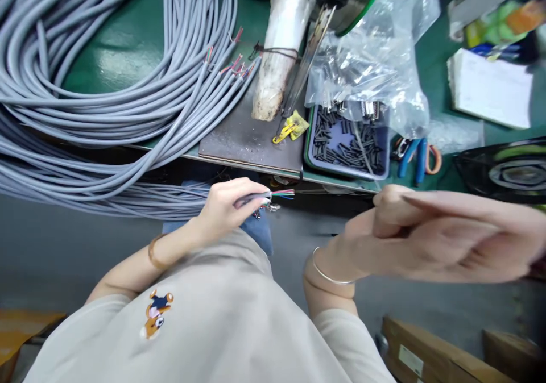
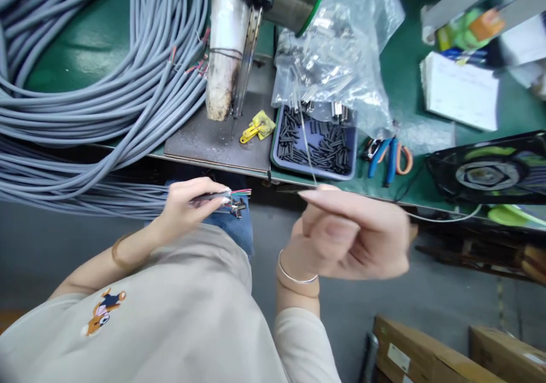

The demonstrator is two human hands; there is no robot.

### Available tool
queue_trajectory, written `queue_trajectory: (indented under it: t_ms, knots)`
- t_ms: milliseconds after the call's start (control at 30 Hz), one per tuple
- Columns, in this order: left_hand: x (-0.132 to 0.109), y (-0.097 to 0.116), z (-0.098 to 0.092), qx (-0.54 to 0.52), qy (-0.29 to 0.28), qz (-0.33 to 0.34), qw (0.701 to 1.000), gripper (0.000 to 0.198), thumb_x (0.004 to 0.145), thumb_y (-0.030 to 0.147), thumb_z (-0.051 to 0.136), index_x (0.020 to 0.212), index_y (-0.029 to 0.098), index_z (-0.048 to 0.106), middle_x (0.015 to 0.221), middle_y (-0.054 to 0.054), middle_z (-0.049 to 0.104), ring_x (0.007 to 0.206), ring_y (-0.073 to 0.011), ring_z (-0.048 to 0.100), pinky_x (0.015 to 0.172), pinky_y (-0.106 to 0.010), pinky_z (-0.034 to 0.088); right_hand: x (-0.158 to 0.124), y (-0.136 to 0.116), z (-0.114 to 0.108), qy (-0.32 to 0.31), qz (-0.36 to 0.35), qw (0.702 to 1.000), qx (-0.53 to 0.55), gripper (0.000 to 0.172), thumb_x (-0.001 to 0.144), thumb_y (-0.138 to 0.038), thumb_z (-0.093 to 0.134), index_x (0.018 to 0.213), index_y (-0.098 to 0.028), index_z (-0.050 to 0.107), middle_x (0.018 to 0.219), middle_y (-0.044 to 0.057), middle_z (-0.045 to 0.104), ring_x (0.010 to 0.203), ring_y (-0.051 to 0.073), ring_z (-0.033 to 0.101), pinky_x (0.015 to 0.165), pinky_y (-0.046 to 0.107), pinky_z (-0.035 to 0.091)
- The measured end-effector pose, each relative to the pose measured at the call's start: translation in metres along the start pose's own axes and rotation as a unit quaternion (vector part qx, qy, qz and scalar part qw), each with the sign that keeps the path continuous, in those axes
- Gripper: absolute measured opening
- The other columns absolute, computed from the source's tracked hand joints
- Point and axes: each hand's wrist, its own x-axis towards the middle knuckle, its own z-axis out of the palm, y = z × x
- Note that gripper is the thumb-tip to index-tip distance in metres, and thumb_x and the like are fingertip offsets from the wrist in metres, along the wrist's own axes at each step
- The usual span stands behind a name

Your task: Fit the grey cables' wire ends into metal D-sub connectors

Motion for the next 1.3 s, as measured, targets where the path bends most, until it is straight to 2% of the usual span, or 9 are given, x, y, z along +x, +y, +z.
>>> queue_trajectory:
  t_ms: [33, 100, 233, 267, 367, 467, 633, 800, 1300]
  knots:
    - [0.002, 0.015, -0.007, -0.010, 0.066, 0.076, 0.995, 0.010, 0.093, 0.021, 0.070, 0.100, 0.017, 0.076, 0.086, -0.006, 0.080, 0.069, -0.0125, 0.069, 0.067, -0.022, 0.051, 0.003, -0.005, 0.006, 0.082, -0.014, 0.996, -0.009, 0.029, 0.102, -0.041, 0.058, 0.088, -0.028, 0.079, 0.055, -0.004, 0.053, 0.040, 0.011, 0.048, 0.042, 0.028, 0.030]
    - [0.008, 0.036, -0.017, 0.002, 0.102, 0.137, 0.985, 0.006, 0.093, 0.017, 0.069, 0.094, 0.015, 0.074, 0.077, -0.006, 0.078, 0.069, -0.0132, 0.068, 0.069, -0.023, 0.050, 0.007, -0.010, 0.016, 0.107, -0.023, 0.994, -0.002, 0.019, 0.096, -0.041, 0.068, 0.087, -0.030, 0.081, 0.053, -0.005, 0.055, 0.036, 0.009, 0.039, 0.040, 0.029, 0.026]
    - [0.017, 0.038, -0.021, -0.148, -0.219, 0.019, 0.964, 0.015, 0.095, 0.023, 0.065, 0.084, 0.015, 0.071, 0.060, 0.001, 0.067, 0.047, -0.0069, 0.053, 0.050, -0.019, 0.039, 0.007, -0.002, 0.018, 0.061, -0.025, 0.998, 0.010, 0.016, 0.095, -0.034, 0.066, 0.091, -0.030, 0.081, 0.055, -0.005, 0.059, 0.037, 0.010, 0.045, 0.040, 0.028, 0.033]
    - [0.019, 0.033, -0.019, -0.205, -0.239, -0.050, 0.948, 0.016, 0.095, 0.026, 0.066, 0.083, 0.014, 0.070, 0.057, 0.002, 0.064, 0.046, -0.0063, 0.052, 0.048, -0.018, 0.038, 0.006, 0.002, 0.016, 0.057, -0.025, 0.998, 0.009, 0.017, 0.095, -0.032, 0.065, 0.091, -0.029, 0.081, 0.053, -0.006, 0.057, 0.037, 0.010, 0.044, 0.040, 0.027, 0.033]
    - [0.023, 0.017, -0.015, -0.351, -0.027, -0.227, 0.908, 0.022, 0.089, 0.034, 0.074, 0.087, 0.015, 0.063, 0.061, 0.003, 0.065, 0.043, -0.0045, 0.048, 0.044, -0.016, 0.037, 0.002, 0.010, 0.012, 0.062, -0.025, 0.998, 0.001, 0.018, 0.095, -0.032, 0.065, 0.087, -0.025, 0.080, 0.050, -0.006, 0.054, 0.034, 0.009, 0.039, 0.038, 0.027, 0.028]
    - [0.028, 0.013, -0.016, -0.439, 0.093, -0.241, 0.861, 0.037, 0.077, 0.041, 0.085, 0.089, 0.016, 0.059, 0.066, 0.002, 0.068, 0.040, -0.0027, 0.044, 0.039, -0.015, 0.032, -0.002, 0.013, 0.013, 0.065, -0.019, 0.998, -0.006, 0.023, 0.096, -0.036, 0.065, 0.083, -0.023, 0.079, 0.053, -0.004, 0.058, 0.035, 0.009, 0.040, 0.038, 0.026, 0.029]
    - [0.031, 0.025, -0.017, -0.423, 0.092, -0.259, 0.863, 0.032, 0.072, 0.031, 0.088, 0.085, 0.013, 0.065, 0.063, 0.002, 0.067, 0.042, -0.0022, 0.045, 0.041, -0.014, 0.036, -0.009, 0.012, 0.022, -0.078, 0.091, 0.993, 0.010, 0.017, 0.096, -0.030, 0.067, 0.086, -0.023, 0.079, 0.064, -0.003, 0.065, 0.048, 0.008, 0.050, 0.048, 0.024, 0.035]
    - [0.031, 0.031, -0.010, -0.371, 0.076, -0.232, 0.896, 0.019, 0.075, 0.022, 0.084, 0.085, 0.011, 0.072, 0.067, 0.000, 0.070, 0.052, -0.0048, 0.055, 0.048, -0.014, 0.044, -0.014, 0.025, 0.035, -0.229, 0.224, 0.942, 0.103, 0.009, 0.087, -0.027, 0.074, 0.092, -0.022, 0.079, 0.079, -0.001, 0.070, 0.048, 0.005, 0.038, 0.045, 0.023, 0.026]
    - [0.032, 0.032, -0.009, -0.309, 0.023, -0.225, 0.924, 0.015, 0.084, 0.025, 0.072, 0.083, 0.010, 0.070, 0.066, -0.002, 0.069, 0.058, -0.0078, 0.061, 0.057, -0.017, 0.050, -0.018, 0.031, 0.042, -0.226, 0.270, 0.926, 0.137, 0.012, 0.084, -0.028, 0.072, 0.076, -0.020, 0.071, 0.072, -0.002, 0.062, 0.056, 0.007, 0.047, 0.048, 0.021, 0.031]
